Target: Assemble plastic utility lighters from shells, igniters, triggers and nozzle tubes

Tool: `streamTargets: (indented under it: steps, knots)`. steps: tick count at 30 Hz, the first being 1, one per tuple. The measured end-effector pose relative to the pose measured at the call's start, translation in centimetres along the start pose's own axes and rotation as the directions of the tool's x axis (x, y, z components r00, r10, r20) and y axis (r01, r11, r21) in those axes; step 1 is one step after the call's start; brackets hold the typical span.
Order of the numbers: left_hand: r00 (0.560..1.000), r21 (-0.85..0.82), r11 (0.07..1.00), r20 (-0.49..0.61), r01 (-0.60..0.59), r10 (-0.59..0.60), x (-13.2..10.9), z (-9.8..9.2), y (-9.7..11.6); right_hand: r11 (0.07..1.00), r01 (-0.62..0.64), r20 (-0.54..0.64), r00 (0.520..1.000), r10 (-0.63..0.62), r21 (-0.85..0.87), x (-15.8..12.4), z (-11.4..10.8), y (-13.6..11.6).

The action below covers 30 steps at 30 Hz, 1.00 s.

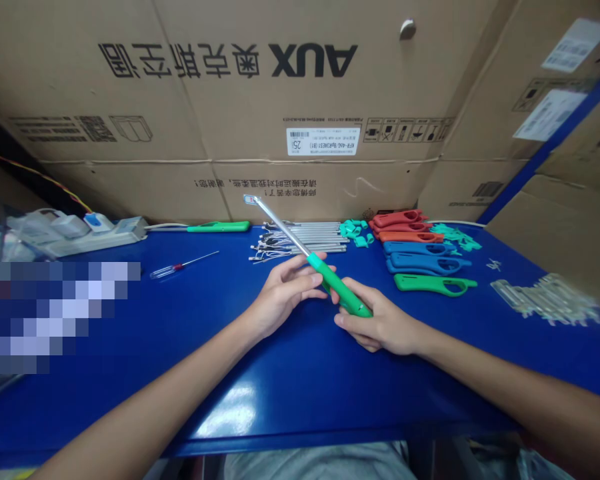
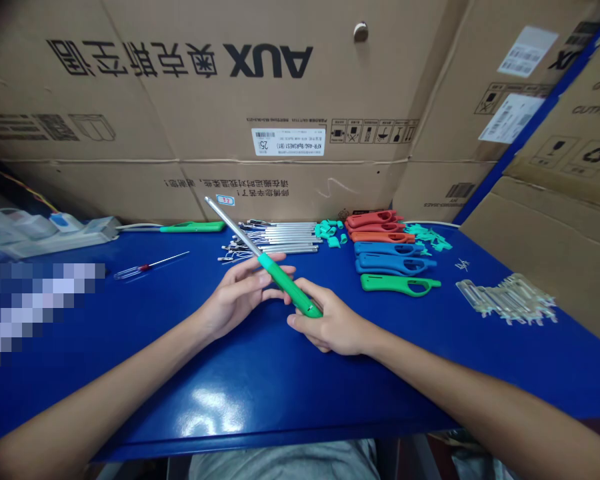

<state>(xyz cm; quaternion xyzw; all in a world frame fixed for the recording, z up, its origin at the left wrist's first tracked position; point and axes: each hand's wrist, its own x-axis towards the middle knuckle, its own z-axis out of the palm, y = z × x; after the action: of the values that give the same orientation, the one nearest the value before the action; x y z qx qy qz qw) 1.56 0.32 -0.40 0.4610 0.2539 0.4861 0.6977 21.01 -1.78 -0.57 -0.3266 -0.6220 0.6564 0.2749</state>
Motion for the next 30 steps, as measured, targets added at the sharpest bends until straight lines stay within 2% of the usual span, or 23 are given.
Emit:
streamTargets:
  steps: [4,7,9,12,15,23,27,30]
  knots:
    - [0.995,-0.006,0.998,-0.079,-0.064,0.063,0.1,-0.1,-0.2,0.992,0.044,-0.077,0.996,-0.053,-0.116,0.1,-0.5,-0.3]
    - [0.991,0.0,0.996,-0.096,-0.092,0.092,0.1,-0.2,-0.3,0.986,0.035,-0.056,0.997,-0.045,-0.164,-0.1,-1.1,-0.7]
    - [0.991,0.011,0.995,-0.087,-0.097,0.097,0.2,-0.2,-0.3,0.998,-0.005,-0.001,1.0,0.005,-0.07,-0.1,-1.4,-0.9]
    - [0.992,0.027,0.995,-0.082,-0.094,0.096,0.2,-0.2,-0.3,0.976,-0.091,0.076,0.994,0.078,0.196,-0.1,-1.8,-1.0]
    - [0.991,0.04,0.995,-0.101,-0.089,0.093,0.2,-0.1,-0.2,0.943,-0.118,0.056,0.993,0.105,0.312,0.1,-2.2,-1.1]
    - [0.975,0.042,0.997,-0.206,-0.072,0.079,0.5,-0.5,0.0,0.967,-0.08,0.005,0.997,0.082,0.243,0.6,-2.8,-0.8]
    - [0.976,0.013,0.998,-0.21,-0.06,0.061,0.6,-0.5,0.2,0.958,-0.145,0.054,0.989,0.136,0.247,0.5,-2.8,-1.0]
    - [0.967,0.088,0.995,-0.246,-0.053,0.073,0.6,-0.7,0.3,0.969,-0.147,0.019,0.989,0.146,0.2,0.4,-2.7,-1.2]
